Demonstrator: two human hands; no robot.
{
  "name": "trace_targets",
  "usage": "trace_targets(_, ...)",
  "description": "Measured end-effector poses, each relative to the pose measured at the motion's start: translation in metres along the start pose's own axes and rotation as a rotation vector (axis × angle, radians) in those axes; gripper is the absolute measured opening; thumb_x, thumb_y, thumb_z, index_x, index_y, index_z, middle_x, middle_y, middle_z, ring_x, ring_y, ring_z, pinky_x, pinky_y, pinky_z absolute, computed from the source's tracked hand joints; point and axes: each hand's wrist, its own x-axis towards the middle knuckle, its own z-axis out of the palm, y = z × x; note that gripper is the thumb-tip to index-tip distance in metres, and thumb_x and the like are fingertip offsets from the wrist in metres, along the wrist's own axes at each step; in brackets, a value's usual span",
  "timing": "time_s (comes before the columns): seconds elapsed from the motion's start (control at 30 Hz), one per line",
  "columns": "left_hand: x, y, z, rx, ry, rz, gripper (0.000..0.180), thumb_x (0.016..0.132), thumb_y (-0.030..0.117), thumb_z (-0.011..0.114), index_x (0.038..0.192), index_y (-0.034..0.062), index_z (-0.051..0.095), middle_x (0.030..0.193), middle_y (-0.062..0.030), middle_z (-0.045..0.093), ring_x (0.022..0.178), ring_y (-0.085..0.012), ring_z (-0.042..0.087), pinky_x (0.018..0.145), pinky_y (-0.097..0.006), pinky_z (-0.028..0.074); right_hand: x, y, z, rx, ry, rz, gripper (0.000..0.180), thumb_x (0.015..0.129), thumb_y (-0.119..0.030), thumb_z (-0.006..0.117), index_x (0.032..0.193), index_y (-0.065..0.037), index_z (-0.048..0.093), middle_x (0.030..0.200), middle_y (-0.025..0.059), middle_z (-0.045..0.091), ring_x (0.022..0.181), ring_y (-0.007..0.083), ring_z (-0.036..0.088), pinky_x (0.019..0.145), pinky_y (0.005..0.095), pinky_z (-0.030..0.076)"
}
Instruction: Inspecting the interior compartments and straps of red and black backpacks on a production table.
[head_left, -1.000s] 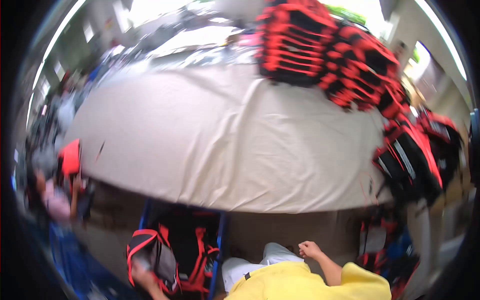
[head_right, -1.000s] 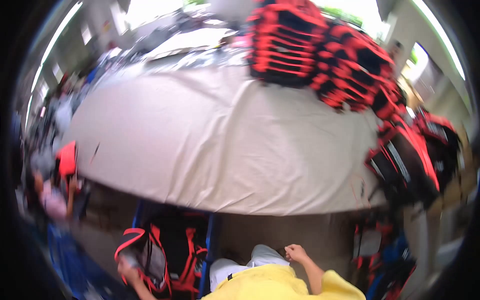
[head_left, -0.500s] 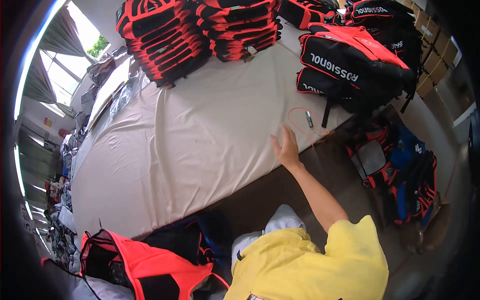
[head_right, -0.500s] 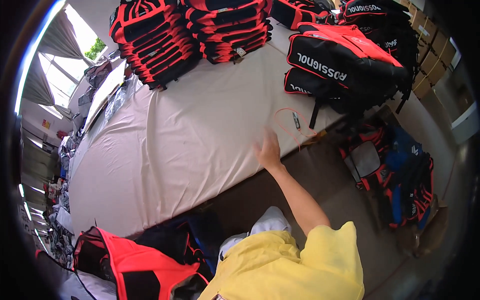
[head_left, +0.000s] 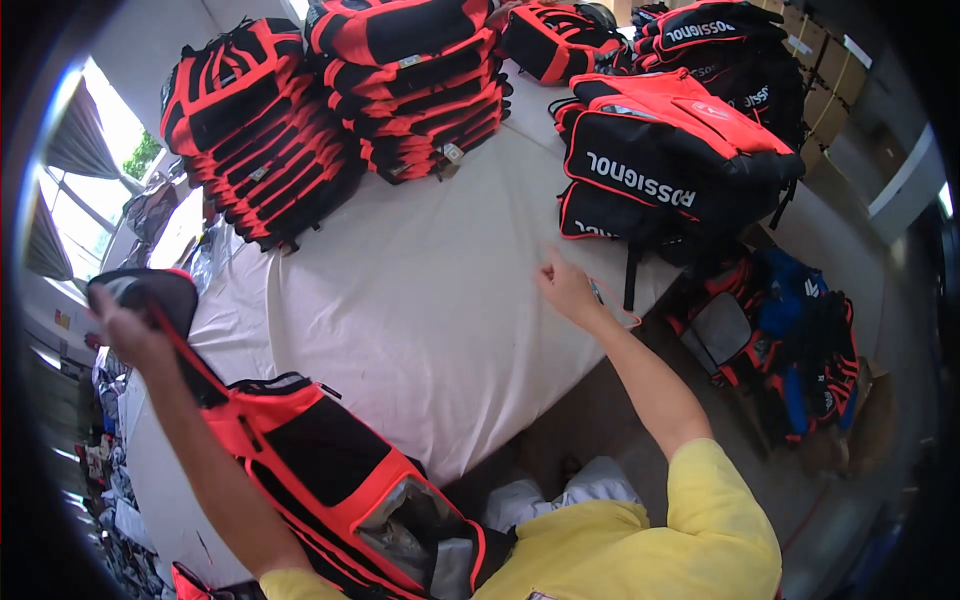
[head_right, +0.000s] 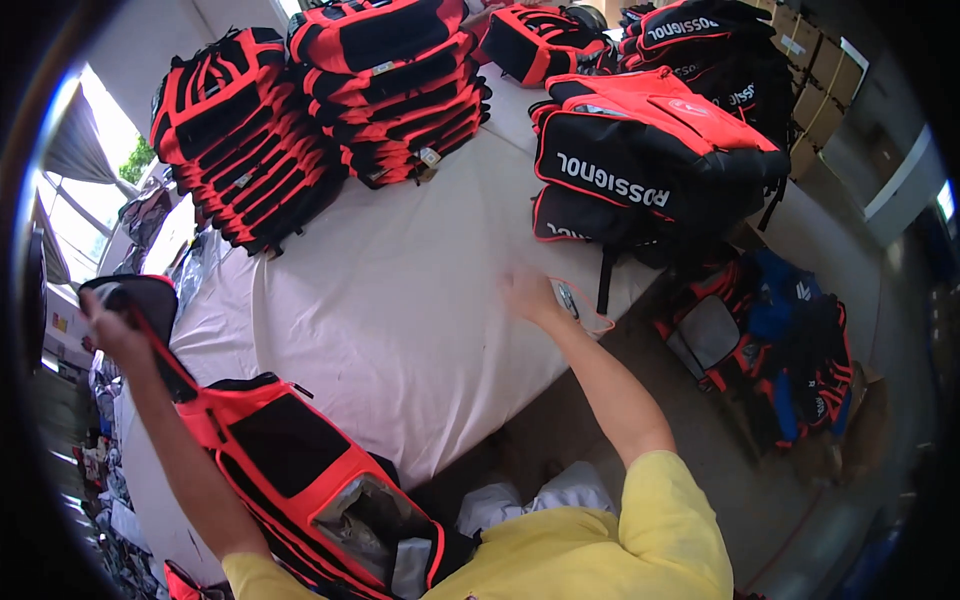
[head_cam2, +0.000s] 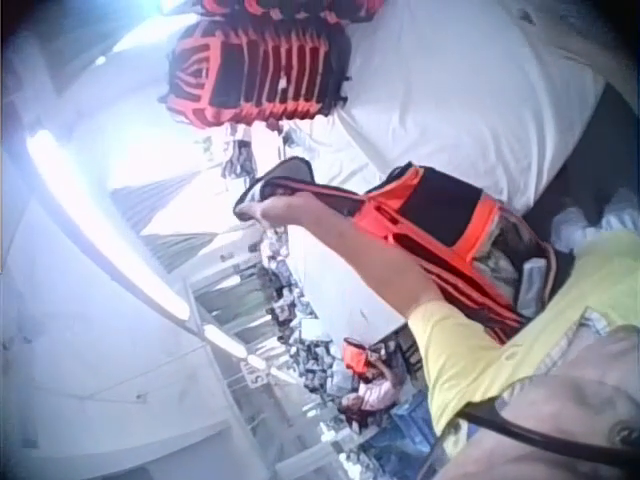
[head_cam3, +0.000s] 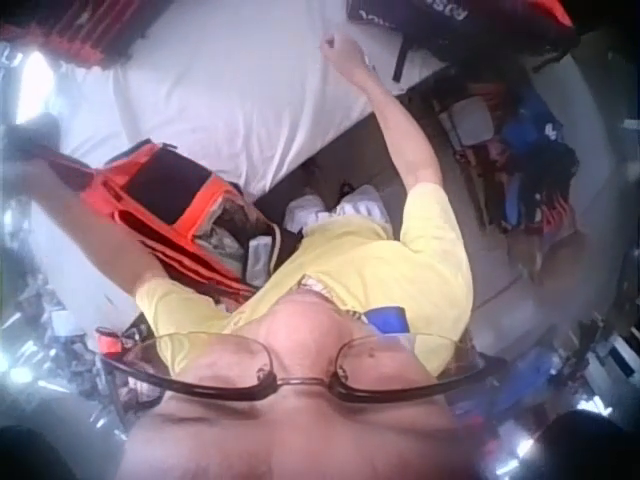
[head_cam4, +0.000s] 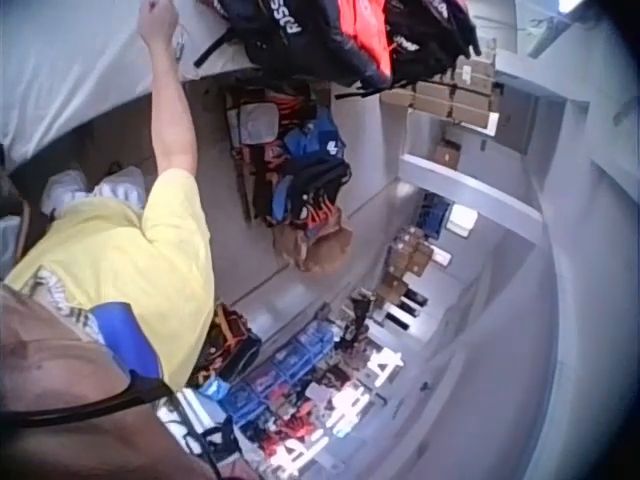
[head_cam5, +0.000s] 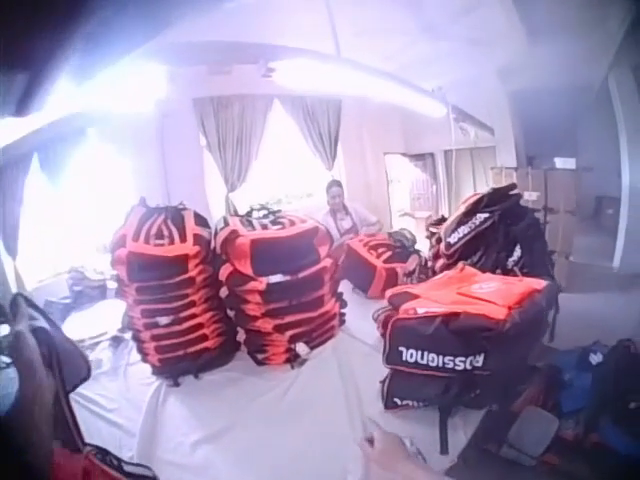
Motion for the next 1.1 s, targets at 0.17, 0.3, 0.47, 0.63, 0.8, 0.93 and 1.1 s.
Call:
trace_targets(0.17, -0.085, -0.187, 0.1, 0.514, -0.877, -0.462, 0.071, 0.103, 0.048, 0.071, 0.151, 0.0013, 0.047, 0.127, -0.0175, 0.067, 0.105, -0.0278, 0.071, 0.083, -0.04, 0.058, 0.054, 0.059, 0.061, 0.376, -0.094, 0.683, 0.051, 0.102, -0.022, 0.067, 0.149, -0.005, 0.058, 0.09, 0.011, 0.076, 0.08, 0.0211, 0.074, 0.072, 0.0387, 0.058)
trace_targets(0.3, -0.121, -0.237, -0.032, 0.93, -1.362, 0.248, 0.058, 0.096, 0.024, 0.079, 0.144, -0.0022, 0.06, 0.154, -0.0283, 0.056, 0.146, -0.0446, 0.05, 0.121, -0.048, 0.042, -0.022, 0.006, 0.124, 0.715, -0.259, 0.566, 0.036, 0.108, -0.029, 0.066, 0.137, -0.009, 0.067, 0.104, 0.0035, 0.076, 0.097, 0.0133, 0.072, 0.08, 0.0311, 0.059)
trace_targets(0.47, -0.241, -0.177, -0.144, 0.917, -0.954, -0.089, 0.039, 0.098, 0.01, 0.073, 0.132, -0.0073, 0.063, 0.127, -0.0256, 0.066, 0.123, -0.046, 0.064, 0.107, -0.047, 0.05, -0.213, 0.002, 0.112, 0.814, -0.648, 0.603, 0.038, 0.11, -0.033, 0.067, 0.137, -0.007, 0.069, 0.116, 0.0038, 0.078, 0.105, 0.012, 0.074, 0.085, 0.0279, 0.057)
trace_targets(0.63, -0.371, -0.121, -0.144, 1.309, -1.133, -0.113, 0.081, 0.094, 0.049, 0.077, 0.151, -0.0041, 0.053, 0.16, -0.0347, 0.045, 0.152, -0.0572, 0.034, 0.128, -0.058, 0.029, -0.206, 0.002, 0.113, 0.868, -0.526, 0.994, 0.029, 0.109, -0.026, 0.064, 0.125, -0.003, 0.072, 0.117, 0.0062, 0.079, 0.101, 0.0172, 0.078, 0.077, 0.028, 0.058)
trace_targets(0.8, -0.423, -0.059, -0.139, 1.635, -1.137, 0.003, 0.117, 0.078, 0.058, 0.09, 0.166, 0.0047, 0.034, 0.168, -0.0379, 0.031, 0.153, -0.0567, 0.034, 0.127, -0.06, 0.028, -0.103, -0.007, 0.036, 0.81, -0.55, 0.225, 0.032, 0.109, -0.031, 0.065, 0.126, -0.004, 0.072, 0.11, 0.0064, 0.077, 0.094, 0.0194, 0.076, 0.079, 0.0343, 0.062)
trace_targets(0.93, -0.44, -0.089, -0.188, 1.728, -0.877, 0.092, 0.101, 0.069, 0.015, 0.094, 0.156, -0.0014, 0.045, 0.139, -0.0265, 0.062, 0.134, -0.0457, 0.058, 0.111, -0.049, 0.049, -0.07, 0.015, 0.006, 1.516, -0.701, 0.747, 0.033, 0.107, -0.032, 0.068, 0.127, -0.006, 0.073, 0.11, 0.0059, 0.076, 0.095, 0.0181, 0.074, 0.081, 0.0336, 0.061)
trace_targets(1.1, -0.371, -0.079, -0.172, 1.701, -0.736, -0.056, 0.027, 0.084, 0.009, 0.078, 0.108, 0.0085, 0.065, 0.085, -0.0265, 0.073, 0.085, -0.0559, 0.07, 0.079, -0.066, 0.052, -0.002, 0.007, 0.002, 0.892, -0.991, 0.481, 0.047, 0.108, -0.037, 0.069, 0.141, -0.004, 0.064, 0.128, 0.0112, 0.075, 0.12, 0.0222, 0.073, 0.097, 0.035, 0.06)
